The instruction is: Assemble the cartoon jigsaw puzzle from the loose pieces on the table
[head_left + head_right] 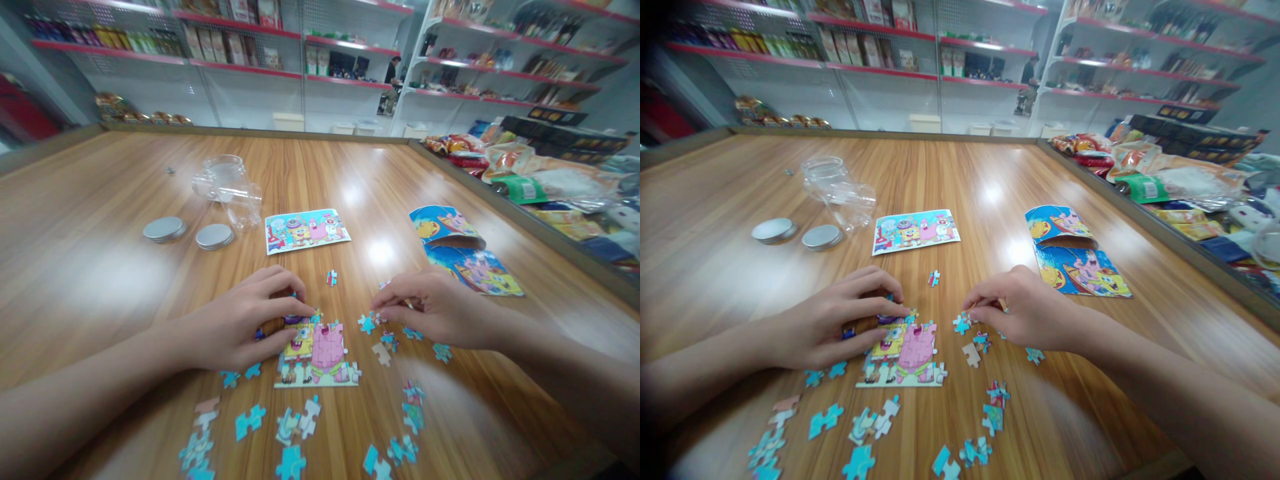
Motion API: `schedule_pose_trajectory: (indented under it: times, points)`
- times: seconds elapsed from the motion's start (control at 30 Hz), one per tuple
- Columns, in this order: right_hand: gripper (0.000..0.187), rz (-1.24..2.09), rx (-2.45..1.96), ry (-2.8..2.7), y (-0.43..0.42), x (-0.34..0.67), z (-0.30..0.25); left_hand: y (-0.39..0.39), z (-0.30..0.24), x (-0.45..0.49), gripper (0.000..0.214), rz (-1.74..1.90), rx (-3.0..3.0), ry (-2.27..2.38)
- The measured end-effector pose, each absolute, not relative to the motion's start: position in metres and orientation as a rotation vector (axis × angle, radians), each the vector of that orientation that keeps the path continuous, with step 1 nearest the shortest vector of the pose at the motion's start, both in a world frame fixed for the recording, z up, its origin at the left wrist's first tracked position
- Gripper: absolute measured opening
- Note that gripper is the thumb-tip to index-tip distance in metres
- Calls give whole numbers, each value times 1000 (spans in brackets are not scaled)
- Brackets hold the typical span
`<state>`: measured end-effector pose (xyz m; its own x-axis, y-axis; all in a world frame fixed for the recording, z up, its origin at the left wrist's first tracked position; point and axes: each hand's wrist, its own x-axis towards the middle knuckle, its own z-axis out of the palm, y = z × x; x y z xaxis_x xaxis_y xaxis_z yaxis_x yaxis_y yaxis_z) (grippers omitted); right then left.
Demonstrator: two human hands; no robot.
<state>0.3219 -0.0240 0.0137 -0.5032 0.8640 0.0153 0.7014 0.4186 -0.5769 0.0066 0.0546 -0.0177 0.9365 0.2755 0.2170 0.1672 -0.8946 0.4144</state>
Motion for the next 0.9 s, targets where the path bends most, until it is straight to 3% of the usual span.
schedule_pose_trajectory:
  times: [0.2,0.5,0.9]
  points:
    - [20,766,-1354,-2387,-26,318,10,54,-17,7,26,387,2698,337]
    - [17,372,-1300,-2501,-19,333,13,55,-18,5,26,400,2692,333]
    - [5,703,-1434,-2782,-23,336,30,56,-19,5,27,389,2689,332]
